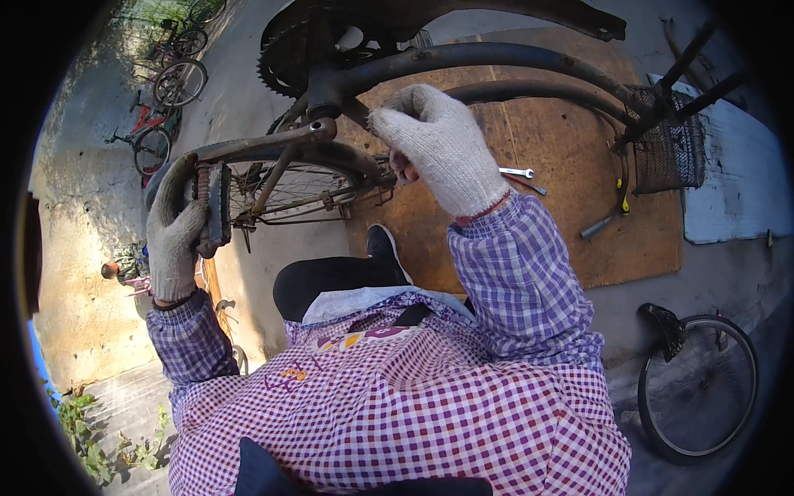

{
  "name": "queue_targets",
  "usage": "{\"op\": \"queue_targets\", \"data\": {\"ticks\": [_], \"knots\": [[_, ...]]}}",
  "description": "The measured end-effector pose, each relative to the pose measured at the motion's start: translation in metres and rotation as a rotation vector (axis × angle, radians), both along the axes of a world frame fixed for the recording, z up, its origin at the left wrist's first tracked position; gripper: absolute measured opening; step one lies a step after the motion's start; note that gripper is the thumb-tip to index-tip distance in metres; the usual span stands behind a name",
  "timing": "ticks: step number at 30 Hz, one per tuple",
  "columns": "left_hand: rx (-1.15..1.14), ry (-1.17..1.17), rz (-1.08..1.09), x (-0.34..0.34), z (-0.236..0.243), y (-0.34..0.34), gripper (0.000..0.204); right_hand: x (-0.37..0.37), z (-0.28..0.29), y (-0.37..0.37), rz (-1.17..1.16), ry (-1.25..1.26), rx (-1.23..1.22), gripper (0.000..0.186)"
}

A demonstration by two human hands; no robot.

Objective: The person works on a bicycle frame placed on a wooden board, using pliers, a screwdriver, and a wrench to remove and adjust components near the bottom bracket and crankset. They handle small parts and tools, then reposition the frame to continue the repair.

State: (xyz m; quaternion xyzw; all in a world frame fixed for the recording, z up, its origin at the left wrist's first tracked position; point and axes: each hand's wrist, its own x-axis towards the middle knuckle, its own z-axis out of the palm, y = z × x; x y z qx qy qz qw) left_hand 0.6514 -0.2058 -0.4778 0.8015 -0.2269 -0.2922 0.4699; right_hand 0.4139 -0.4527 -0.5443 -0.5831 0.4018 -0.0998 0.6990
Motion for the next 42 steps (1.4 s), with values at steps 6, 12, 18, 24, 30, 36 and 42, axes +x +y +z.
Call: {"op": "queue_targets", "data": {"ticks": [6, 12, 18, 24, 30, 36, 42], "knots": [[-0.086, 0.008, 0.006, -0.007, 0.035, 0.0, 0.065, -0.026, 0.052, -0.045, -0.421, -0.228, -0.061, 0.026], [-0.06, -0.053, 0.011, -0.012, 0.063, 0.006, 0.064, -0.051, 0.092, -0.088, -0.418, 0.047, -0.316, 0.032], [-0.102, -0.01, -0.05, 0.001, 0.08, 0.022, 0.08, -0.047, 0.095, -0.097, -0.668, -0.365, 0.207, 0.017], [-0.135, -0.112, -0.09, 0.017, 0.085, 0.065, 0.115, -0.044, 0.11, -0.073, -0.458, -0.503, 0.292, 0.019], [-0.094, -0.045, 0.048, 0.002, 0.073, 0.088, 0.141, -0.044, 0.102, -0.062, -0.381, -0.562, 0.33, 0.023], [-0.112, 0.051, 0.13, -0.002, 0.052, 0.099, 0.15, -0.036, 0.081, -0.054, -0.47, -0.743, 0.467, 0.028], [-0.242, 0.247, 0.092, -0.008, 0.049, 0.089, 0.145, -0.037, 0.089, -0.056, -0.414, -0.813, 0.325, 0.027]]}}
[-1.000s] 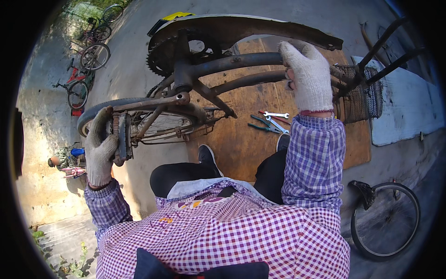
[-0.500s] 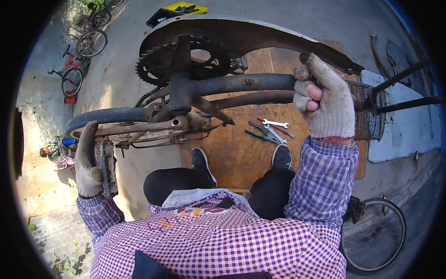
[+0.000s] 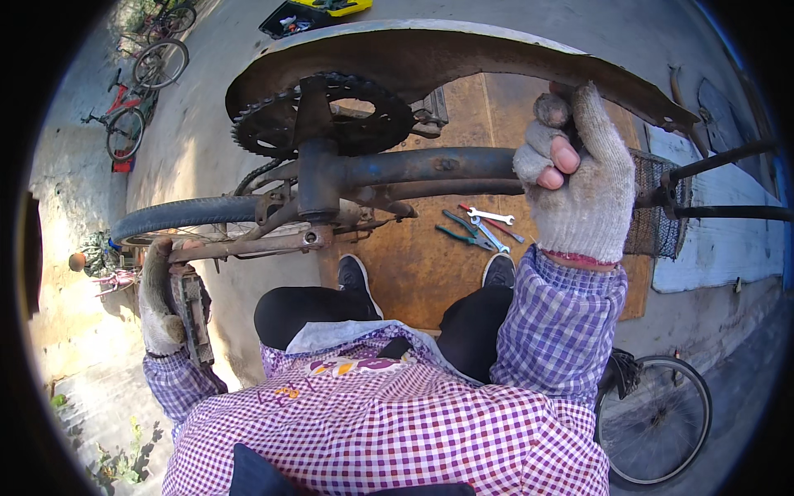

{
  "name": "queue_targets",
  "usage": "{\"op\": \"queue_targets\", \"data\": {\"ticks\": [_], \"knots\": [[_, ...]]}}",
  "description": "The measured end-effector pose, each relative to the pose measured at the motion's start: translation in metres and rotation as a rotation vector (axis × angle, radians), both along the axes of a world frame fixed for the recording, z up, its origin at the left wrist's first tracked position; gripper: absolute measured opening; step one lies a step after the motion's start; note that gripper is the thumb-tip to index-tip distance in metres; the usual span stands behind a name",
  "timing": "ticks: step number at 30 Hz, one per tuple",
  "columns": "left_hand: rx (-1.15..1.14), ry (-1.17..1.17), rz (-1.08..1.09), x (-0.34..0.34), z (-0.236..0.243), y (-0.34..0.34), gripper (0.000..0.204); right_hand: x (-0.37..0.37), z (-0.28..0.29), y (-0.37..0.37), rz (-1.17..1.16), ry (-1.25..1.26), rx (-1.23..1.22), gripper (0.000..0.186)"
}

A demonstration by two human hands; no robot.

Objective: The person works on a bicycle frame placed on a wooden board, using pliers, a screwdriver, and a wrench to remove and adjust components near the bottom bracket and crankset. They handle small parts and tools, then reposition the frame to continue the repair.

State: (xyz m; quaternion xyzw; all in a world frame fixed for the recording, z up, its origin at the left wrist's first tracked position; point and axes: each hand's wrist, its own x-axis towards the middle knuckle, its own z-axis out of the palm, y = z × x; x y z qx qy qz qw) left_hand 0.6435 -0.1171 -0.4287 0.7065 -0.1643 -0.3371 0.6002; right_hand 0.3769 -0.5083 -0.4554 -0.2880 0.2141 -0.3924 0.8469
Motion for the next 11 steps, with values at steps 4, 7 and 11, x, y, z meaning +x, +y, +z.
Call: {"op": "queue_targets", "data": {"ticks": [4, 7, 11], "knots": [[0.041, -0.044, -0.019, -0.001, 0.003, -0.009, 0.143, -0.003, 0.006, -0.006, -0.083, 0.173, -0.135, 0.033], [0.085, -0.072, -0.054, -0.001, 0.006, -0.009, 0.143, 0.0, 0.012, -0.007, -0.148, 0.304, -0.24, 0.037], [0.136, -0.1, -0.146, 0.01, 0.006, 0.002, 0.143, 0.011, 0.026, 0.006, -0.212, 0.438, -0.422, 0.039]]}}
